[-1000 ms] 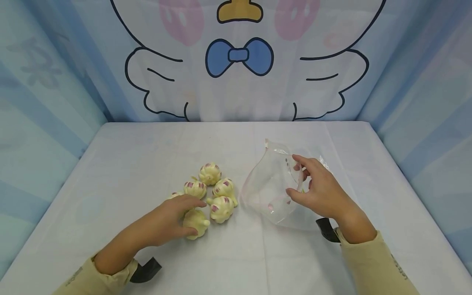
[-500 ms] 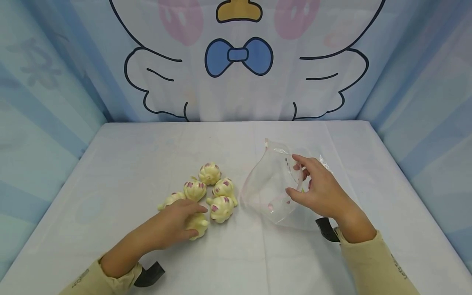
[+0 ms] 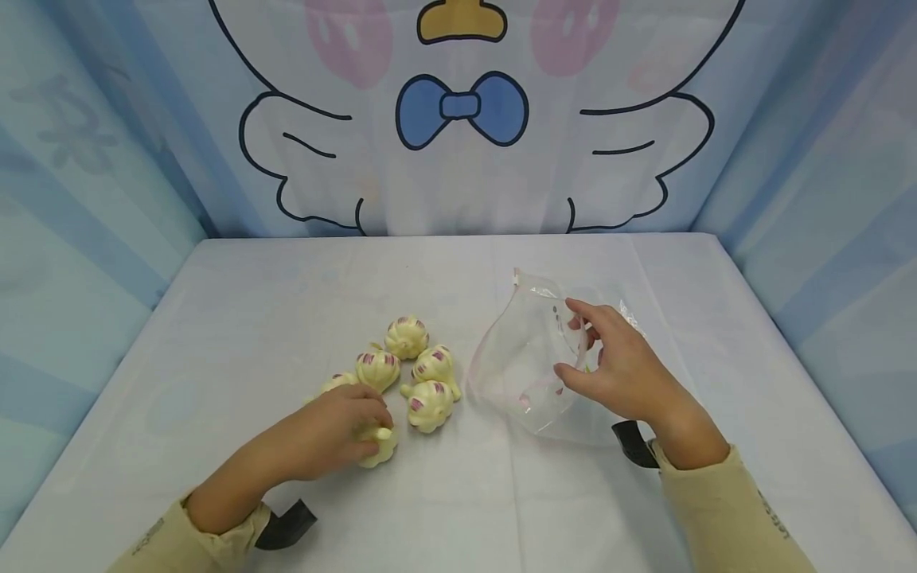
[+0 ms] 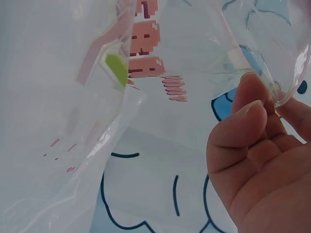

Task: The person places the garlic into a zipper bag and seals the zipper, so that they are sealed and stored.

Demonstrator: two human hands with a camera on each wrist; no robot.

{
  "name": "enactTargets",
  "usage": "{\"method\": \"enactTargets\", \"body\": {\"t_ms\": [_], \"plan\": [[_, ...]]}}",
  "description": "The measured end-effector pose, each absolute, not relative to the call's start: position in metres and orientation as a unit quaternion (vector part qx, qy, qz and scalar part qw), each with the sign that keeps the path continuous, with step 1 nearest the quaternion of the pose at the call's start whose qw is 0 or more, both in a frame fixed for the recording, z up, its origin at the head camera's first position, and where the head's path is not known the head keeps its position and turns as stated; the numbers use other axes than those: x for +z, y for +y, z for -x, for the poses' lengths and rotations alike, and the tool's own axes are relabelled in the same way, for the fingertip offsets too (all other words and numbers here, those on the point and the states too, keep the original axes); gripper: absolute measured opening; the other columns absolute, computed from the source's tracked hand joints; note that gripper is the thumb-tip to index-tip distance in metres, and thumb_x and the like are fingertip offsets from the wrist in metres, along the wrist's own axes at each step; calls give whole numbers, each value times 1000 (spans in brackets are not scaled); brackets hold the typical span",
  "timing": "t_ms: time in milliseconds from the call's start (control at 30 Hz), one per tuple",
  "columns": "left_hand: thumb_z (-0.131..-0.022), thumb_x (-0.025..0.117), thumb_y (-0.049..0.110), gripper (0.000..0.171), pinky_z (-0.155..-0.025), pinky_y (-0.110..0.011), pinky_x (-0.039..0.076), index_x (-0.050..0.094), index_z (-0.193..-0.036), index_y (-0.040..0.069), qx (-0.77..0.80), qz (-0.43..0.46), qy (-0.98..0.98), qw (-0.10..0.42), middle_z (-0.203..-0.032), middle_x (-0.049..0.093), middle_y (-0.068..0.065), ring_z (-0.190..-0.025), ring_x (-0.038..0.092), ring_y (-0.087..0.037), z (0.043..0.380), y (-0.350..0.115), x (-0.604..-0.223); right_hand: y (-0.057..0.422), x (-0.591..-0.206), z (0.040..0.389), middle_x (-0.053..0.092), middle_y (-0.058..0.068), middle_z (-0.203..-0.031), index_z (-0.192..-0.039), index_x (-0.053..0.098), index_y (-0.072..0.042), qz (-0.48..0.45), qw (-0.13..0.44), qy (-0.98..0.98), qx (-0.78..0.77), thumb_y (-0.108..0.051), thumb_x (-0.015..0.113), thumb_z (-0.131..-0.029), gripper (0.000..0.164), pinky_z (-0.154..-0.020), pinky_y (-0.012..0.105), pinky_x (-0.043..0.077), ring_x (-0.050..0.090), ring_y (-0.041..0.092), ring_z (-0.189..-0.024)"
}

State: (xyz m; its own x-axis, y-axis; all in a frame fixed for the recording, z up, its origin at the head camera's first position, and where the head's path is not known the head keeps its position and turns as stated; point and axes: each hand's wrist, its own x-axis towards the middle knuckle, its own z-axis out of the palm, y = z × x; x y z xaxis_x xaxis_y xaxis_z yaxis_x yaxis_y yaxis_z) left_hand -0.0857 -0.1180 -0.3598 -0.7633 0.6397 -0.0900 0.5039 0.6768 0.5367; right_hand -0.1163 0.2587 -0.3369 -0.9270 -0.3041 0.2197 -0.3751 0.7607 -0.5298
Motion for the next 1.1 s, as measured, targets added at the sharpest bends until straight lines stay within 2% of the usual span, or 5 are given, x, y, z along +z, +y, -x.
{"method": "enactTargets", "body": {"t_ms": [167, 467, 633, 800, 1100], "plan": [[-86, 77, 8, 16, -83, -35, 51, 74, -102, 10, 242, -325, 901, 157, -100, 66, 4, -96, 62, -16, 90, -124, -350, 258, -337, 116, 54, 14, -116, -146, 42, 5, -181, 59, -936, 297, -14, 84, -79, 82, -65, 24, 47, 50, 25, -87], [-89, 76, 12, 17, -89, -39, 49, 74, -106, 12, 270, -339, 884, 176, -103, 67, 8, -99, 62, -15, 95, -130, -340, 258, -337, 116, 54, 15, -116, -145, 42, 5, -183, 57, -935, 297, -14, 84, -78, 82, -64, 25, 47, 50, 25, -89], [-89, 77, 15, 18, -86, -35, 48, 73, -106, 18, 288, -364, 871, 163, -103, 60, 9, -96, 58, -14, 95, -128, -340, 258, -337, 115, 54, 14, -115, -146, 42, 5, -181, 56, -936, 296, -14, 84, -78, 82, -64, 25, 47, 50, 24, -89], [-89, 77, 14, 17, -76, -27, 49, 73, -105, 16, 315, -375, 863, 126, -106, 53, 3, -90, 56, -15, 95, -125, -340, 259, -336, 115, 54, 15, -115, -146, 41, 5, -181, 54, -936, 296, -14, 84, -79, 82, -65, 25, 47, 49, 24, -89], [-87, 78, 8, 18, -71, -22, 53, 73, -104, 12, 357, -383, 848, 78, -98, 63, 7, -85, 58, -8, 100, -117, -333, 259, -336, 115, 54, 14, -116, -146, 42, 5, -180, 53, -936, 297, -14, 84, -78, 82, -64, 24, 46, 49, 23, -89]]}}
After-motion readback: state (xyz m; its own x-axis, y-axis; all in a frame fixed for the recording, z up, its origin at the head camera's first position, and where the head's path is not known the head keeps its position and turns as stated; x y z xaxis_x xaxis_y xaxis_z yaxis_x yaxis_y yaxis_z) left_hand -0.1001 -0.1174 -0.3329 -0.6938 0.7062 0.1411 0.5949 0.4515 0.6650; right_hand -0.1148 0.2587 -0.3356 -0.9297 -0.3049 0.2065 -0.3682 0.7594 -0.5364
